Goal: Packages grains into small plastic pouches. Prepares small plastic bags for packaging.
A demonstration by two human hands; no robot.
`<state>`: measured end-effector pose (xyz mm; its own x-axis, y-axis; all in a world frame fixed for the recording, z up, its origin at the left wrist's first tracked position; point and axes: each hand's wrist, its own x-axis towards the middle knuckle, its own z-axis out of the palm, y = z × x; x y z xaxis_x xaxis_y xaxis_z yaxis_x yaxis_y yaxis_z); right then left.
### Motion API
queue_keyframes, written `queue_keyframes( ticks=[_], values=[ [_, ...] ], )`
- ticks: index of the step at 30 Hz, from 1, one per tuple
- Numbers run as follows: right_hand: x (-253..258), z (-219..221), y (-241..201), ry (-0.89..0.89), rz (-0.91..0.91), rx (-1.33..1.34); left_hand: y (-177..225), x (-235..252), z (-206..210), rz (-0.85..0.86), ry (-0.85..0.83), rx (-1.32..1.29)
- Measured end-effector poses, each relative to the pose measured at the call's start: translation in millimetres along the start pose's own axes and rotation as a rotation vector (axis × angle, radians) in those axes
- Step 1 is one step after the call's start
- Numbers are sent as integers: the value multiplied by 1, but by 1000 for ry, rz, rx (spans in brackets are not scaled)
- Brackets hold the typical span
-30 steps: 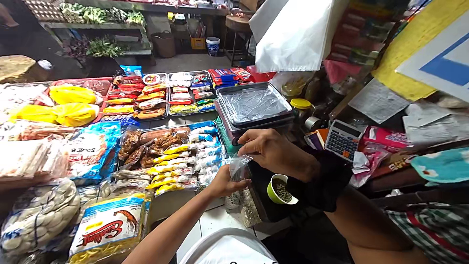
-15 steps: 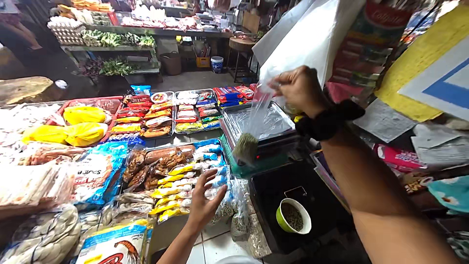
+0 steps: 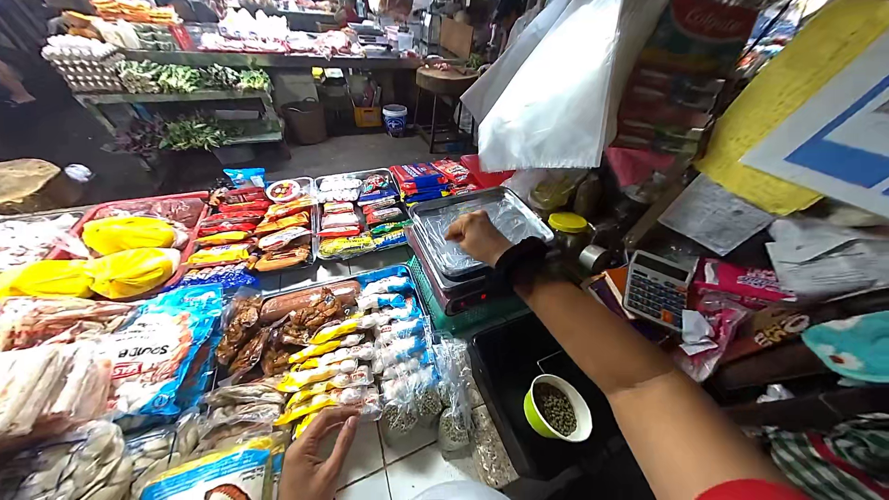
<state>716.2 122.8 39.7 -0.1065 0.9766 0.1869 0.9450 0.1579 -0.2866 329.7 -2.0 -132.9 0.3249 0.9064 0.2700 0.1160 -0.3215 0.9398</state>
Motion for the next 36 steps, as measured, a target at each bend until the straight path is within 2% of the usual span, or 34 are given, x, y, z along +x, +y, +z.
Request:
queue_keyframes(
  ticks=[3,6,12,16,22,25,30,32,34,36],
  values=[
    [-5,9,-9,-222,76,-5,-1,-5,-2,-40,-1,20],
    [-7,10,-13,-357,82,-31,-4,-10,1,-62,-30,13],
    [-17,-18,-15,-355,56,-12,-10,-20,5,-70,-78,-34],
    [-21,-53,-13,-214,11,-21,-12,-24,2,-100,-77,-21],
    [-25,-77,-14,-159,39,-54,-10,-29,1,-111,-72,-34],
    [-26,-60,-10,-178,35,-64,-10,-32,1,-118,-69,-43],
    [-36,20,-13,-199,141,-213,-3,-32,3,-128,-69,-36],
    [-32,45,-3,-248,139,-180,-1,-29,5,-102,-71,-50],
    [-23,52,12,-220,114,-66,3,-23,7,-64,-66,-45],
    [-13,28,24,-92,141,119,11,-13,7,-10,-62,-24]
  ],
)
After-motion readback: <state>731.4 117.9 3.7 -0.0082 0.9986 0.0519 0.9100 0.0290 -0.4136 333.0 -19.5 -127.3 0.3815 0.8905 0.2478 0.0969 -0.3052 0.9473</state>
